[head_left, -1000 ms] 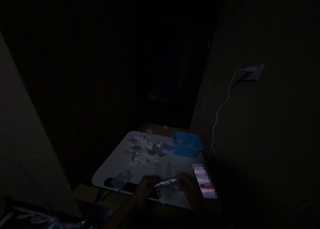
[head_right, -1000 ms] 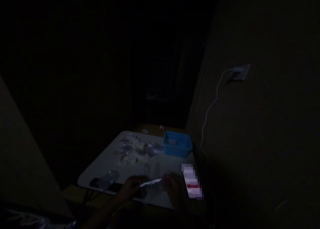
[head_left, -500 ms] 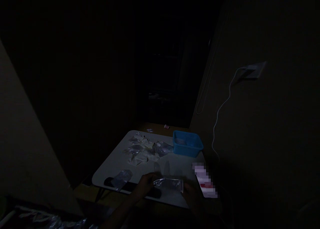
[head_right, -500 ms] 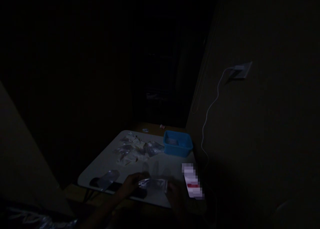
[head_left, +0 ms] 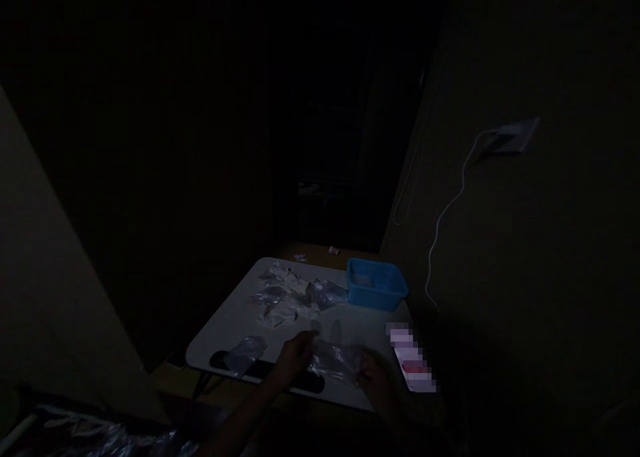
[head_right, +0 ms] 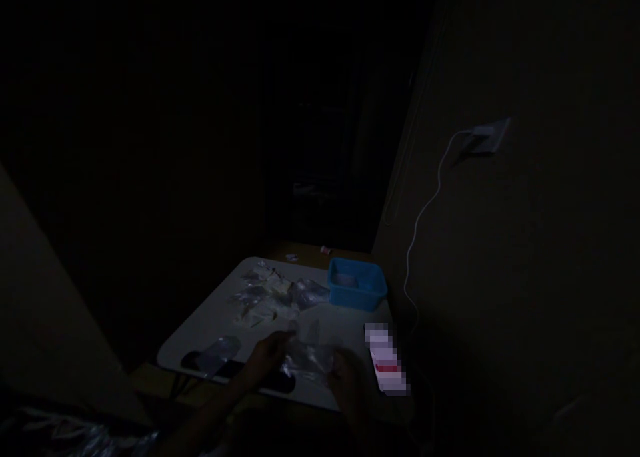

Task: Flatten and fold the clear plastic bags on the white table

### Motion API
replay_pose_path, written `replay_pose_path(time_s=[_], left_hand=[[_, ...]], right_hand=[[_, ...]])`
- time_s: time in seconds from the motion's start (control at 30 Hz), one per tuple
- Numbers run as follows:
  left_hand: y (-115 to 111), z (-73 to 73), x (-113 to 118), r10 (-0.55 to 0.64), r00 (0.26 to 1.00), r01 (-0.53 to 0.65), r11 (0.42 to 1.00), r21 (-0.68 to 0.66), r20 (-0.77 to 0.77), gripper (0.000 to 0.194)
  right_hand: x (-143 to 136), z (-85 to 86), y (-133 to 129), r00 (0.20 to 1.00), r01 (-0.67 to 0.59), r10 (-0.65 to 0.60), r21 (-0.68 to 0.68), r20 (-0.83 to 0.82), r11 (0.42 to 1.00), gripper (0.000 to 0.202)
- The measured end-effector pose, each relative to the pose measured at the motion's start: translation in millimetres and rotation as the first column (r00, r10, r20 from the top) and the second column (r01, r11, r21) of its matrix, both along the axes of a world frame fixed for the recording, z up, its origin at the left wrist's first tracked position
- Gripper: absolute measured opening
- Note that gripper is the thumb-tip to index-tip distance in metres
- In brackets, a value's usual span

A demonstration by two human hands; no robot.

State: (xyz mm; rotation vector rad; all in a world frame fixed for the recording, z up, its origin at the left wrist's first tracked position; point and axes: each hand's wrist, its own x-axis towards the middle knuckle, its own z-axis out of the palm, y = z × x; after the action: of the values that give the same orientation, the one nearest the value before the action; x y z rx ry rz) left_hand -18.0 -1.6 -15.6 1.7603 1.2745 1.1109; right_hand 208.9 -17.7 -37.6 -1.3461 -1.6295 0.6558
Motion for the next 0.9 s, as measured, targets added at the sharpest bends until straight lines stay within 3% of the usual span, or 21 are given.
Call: replay_pose_path(time_s=[0.1, 0.23, 0.53, 0.77, 0.9], left_hand=[[-1.0, 1.7, -1.0, 0.017, 0.999, -0.014, 0.995, 0.095, -0.032, 0.037], [-2.8, 2.8, -3.7, 0.01, 0.998, 0.001, 0.984, 0.176, -0.061, 0.041], [1.5, -8.0, -7.0, 0.044, 0.992, -0.018, 0.977, 0.214, -0.118, 0.038], [-8.0, 8.7, -14.7, 0.0, 1.0, -0.001, 0.993, 0.12, 0.012, 0.032], [-9.1, 0.9, -17.6, -0.03, 0.999, 0.026, 0.995, 0.096, 0.034, 0.037]], right_hand=[[-1.1, 3.6, -1.2, 0.998, -0.025, 0.02, -0.079, -0.059, 0.997, 0.047], [-1.9, 9.2, -3.0, 0.998, -0.017, 0.013, -0.067, -0.066, 0.998, 0.05], [-1.8, 5.7, -2.8, 1.0, 0.009, -0.011, -0.068, -0.026, 0.998, 0.047], [-4.8, 2.5, -2.7, 0.992, 0.036, -0.05, -0.119, -0.117, 0.992, 0.046], [-7.1, 0.2, -3.3, 0.986, 0.077, -0.096, -0.14, -0.134, 0.987, 0.045]])
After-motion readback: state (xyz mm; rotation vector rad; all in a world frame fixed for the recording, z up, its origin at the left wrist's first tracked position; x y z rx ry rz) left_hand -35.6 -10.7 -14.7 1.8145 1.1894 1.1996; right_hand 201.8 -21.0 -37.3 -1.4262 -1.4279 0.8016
